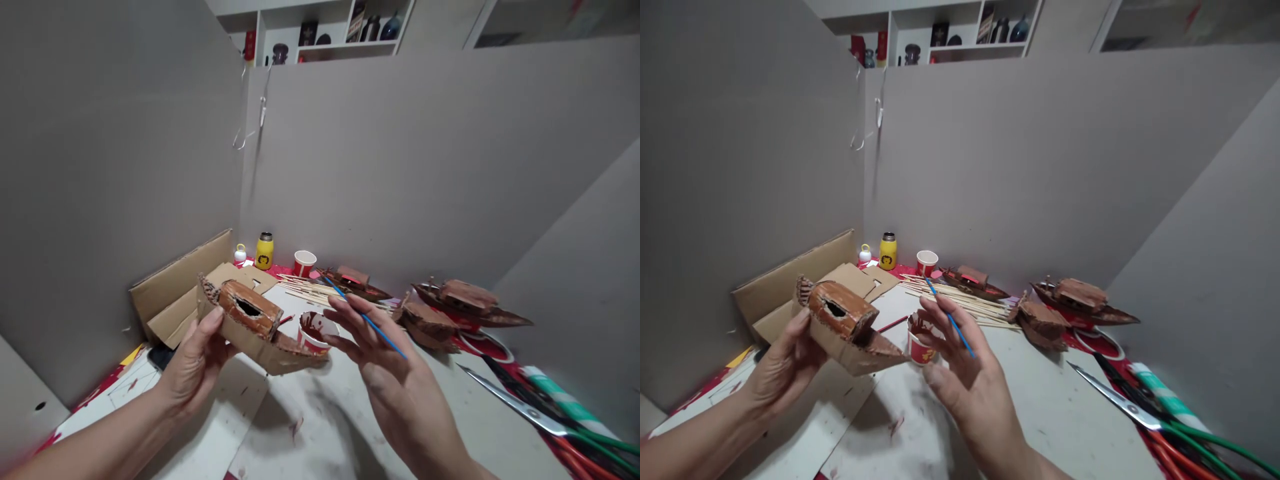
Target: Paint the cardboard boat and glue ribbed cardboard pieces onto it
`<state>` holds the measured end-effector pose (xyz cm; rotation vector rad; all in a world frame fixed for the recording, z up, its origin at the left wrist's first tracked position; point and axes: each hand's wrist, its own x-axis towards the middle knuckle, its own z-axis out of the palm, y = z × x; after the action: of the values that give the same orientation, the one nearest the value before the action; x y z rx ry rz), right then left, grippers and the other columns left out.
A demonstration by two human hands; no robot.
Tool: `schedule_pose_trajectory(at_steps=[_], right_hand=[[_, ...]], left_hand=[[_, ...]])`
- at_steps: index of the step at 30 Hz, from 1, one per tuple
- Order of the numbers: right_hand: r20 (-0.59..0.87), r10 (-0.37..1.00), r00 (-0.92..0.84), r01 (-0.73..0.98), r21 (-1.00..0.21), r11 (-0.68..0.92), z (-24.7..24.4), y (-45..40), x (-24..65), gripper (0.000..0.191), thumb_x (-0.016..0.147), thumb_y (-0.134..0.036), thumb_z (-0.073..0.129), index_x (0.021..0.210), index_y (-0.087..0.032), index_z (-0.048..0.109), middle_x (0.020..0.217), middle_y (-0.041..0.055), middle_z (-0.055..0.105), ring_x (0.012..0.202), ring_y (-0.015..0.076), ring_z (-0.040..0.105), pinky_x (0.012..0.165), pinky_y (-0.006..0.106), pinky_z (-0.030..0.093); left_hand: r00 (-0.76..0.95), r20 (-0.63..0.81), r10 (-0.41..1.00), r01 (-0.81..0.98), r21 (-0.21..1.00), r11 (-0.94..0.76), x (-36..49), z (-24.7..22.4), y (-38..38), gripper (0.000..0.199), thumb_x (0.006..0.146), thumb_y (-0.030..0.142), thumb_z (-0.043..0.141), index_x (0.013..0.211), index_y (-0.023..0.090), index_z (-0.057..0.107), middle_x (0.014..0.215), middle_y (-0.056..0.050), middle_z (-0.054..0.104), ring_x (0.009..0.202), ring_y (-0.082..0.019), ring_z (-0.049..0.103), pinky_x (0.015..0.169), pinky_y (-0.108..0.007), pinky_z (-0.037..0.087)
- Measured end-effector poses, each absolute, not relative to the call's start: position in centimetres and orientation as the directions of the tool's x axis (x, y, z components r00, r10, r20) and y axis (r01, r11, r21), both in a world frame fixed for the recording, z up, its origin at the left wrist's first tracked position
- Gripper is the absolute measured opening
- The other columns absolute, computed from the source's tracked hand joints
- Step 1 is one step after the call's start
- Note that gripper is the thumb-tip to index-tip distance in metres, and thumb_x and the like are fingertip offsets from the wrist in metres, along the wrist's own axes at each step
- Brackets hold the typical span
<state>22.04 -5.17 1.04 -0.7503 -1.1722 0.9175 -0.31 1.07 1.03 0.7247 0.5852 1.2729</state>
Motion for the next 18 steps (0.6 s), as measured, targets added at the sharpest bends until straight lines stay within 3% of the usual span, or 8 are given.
schedule_pose_trajectory(at_steps=[8,13,18], right_hand=[[0.36,0.93,0.07,-0.186,-0.911,0.367,0.3,-5.1,21.2,0.081,0.068,-0.046,0.083,0.138,-0.043,0.041,0.155,0.003,0.033,0.139,0.0276,0.036,0.107,0.045,0.04],[0.364,0.931,0.015,-0.307,-0.885,0.351,0.9,-5.6,20.6,0.091,0.06,-0.045,0.088,0.138,-0.044,0.04,0.155,0.004,0.032,0.136,0.0313,0.04,0.108,0.051,0.038],[0.363,0.932,0.008,-0.35,-0.872,0.343,1.6,-6.2,20.6,0.088,0.06,-0.04,0.089,0.136,-0.041,0.044,0.154,0.0044,0.034,0.139,0.0312,0.036,0.111,0.05,0.034]], left_hand=[[0.094,0.165,0.982,-0.596,0.799,-0.077,-0.2,0.5,-0.6,0.066,0.079,0.035,0.072,0.139,0.028,0.047,0.123,-0.006,0.068,0.112,-0.025,0.063,0.09,-0.034,0.054],[0.105,0.334,0.937,-0.502,0.831,-0.24,-0.4,-0.7,-2.3,0.07,0.072,0.036,0.077,0.136,0.026,0.051,0.12,-0.007,0.069,0.119,-0.031,0.058,0.1,-0.039,0.049],[0.122,0.369,0.921,-0.456,0.845,-0.278,-0.2,-1.2,-3.5,0.074,0.067,0.037,0.08,0.135,0.025,0.052,0.121,-0.009,0.069,0.123,-0.035,0.055,0.098,-0.044,0.05]])
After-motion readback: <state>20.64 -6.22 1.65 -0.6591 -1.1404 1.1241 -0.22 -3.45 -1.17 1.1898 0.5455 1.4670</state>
